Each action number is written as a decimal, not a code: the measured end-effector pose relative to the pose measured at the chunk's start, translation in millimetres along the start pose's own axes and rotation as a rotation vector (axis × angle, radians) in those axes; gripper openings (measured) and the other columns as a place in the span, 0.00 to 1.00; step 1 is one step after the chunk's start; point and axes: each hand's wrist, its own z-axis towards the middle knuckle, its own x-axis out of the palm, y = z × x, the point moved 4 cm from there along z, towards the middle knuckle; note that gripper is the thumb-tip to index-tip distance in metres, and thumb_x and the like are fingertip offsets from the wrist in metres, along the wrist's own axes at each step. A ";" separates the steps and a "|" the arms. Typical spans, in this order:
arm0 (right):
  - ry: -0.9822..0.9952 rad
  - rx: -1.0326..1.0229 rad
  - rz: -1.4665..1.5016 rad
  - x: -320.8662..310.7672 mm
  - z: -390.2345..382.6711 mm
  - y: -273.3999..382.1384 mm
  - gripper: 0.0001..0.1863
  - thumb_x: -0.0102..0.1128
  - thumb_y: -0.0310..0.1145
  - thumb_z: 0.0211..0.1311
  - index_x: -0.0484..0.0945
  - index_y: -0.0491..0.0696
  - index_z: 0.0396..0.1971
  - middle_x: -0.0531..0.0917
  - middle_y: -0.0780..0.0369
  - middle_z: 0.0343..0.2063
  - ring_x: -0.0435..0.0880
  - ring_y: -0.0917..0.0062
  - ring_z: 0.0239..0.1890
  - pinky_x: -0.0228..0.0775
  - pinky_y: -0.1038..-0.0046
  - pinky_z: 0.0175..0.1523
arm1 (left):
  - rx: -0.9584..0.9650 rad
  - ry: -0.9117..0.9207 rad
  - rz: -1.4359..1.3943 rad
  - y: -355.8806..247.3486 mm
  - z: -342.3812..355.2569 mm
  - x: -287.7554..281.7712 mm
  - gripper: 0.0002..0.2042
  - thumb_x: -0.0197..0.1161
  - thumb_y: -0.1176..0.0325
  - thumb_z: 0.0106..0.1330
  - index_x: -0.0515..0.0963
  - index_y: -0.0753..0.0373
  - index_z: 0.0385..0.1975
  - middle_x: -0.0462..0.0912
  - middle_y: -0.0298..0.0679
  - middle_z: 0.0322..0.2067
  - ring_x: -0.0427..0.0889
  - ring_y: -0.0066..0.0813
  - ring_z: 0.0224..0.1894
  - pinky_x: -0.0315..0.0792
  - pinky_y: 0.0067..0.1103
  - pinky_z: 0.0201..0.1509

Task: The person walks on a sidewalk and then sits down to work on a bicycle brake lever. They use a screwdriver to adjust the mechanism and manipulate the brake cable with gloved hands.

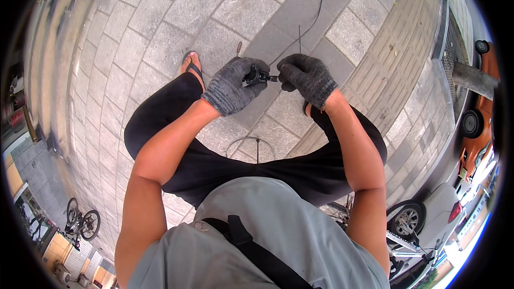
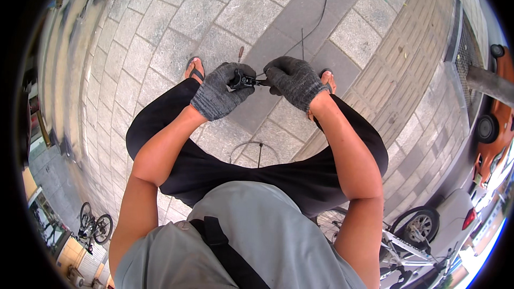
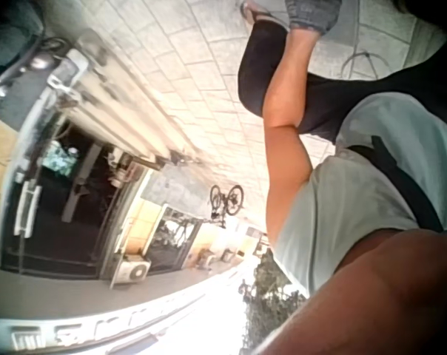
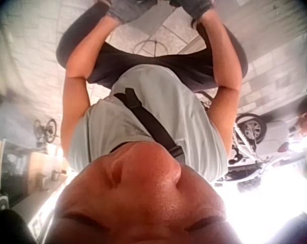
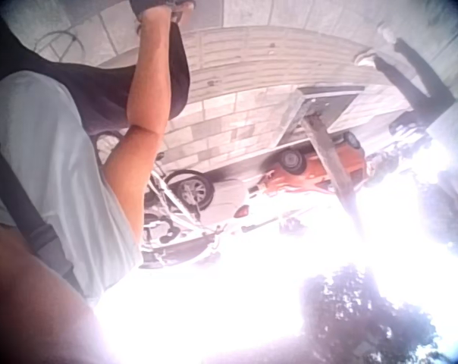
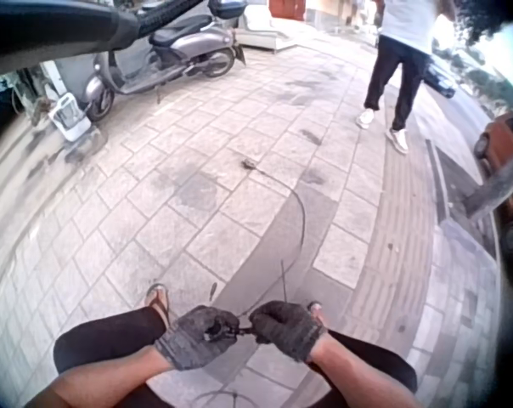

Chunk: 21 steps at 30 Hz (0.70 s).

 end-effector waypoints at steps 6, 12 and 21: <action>-0.010 0.033 -0.031 0.2 5.5 -3.1 0.19 0.57 0.39 0.70 0.80 0.40 0.49 0.87 0.58 0.37 0.86 0.77 0.33 0.77 0.75 0.40 | -0.019 -0.009 -0.023 -4.9 0.7 -3.8 0.17 0.74 0.73 0.59 0.80 0.61 0.48 0.82 0.37 0.43 0.82 0.25 0.46 0.76 0.23 0.53; 0.009 0.053 -0.098 -0.9 8.8 -9.8 0.19 0.56 0.41 0.70 0.80 0.41 0.48 0.87 0.58 0.33 0.86 0.77 0.32 0.75 0.74 0.36 | -0.116 0.030 -0.156 -7.9 0.9 -4.8 0.17 0.73 0.75 0.59 0.80 0.62 0.48 0.82 0.36 0.45 0.82 0.22 0.47 0.76 0.21 0.53; -0.002 0.009 -0.110 -0.5 2.8 -4.2 0.18 0.55 0.42 0.70 0.80 0.41 0.47 0.87 0.58 0.31 0.85 0.76 0.29 0.76 0.71 0.37 | -0.195 -0.051 -0.387 3.3 1.8 -7.7 0.19 0.76 0.73 0.60 0.79 0.62 0.50 0.85 0.32 0.41 0.82 0.17 0.42 0.79 0.17 0.45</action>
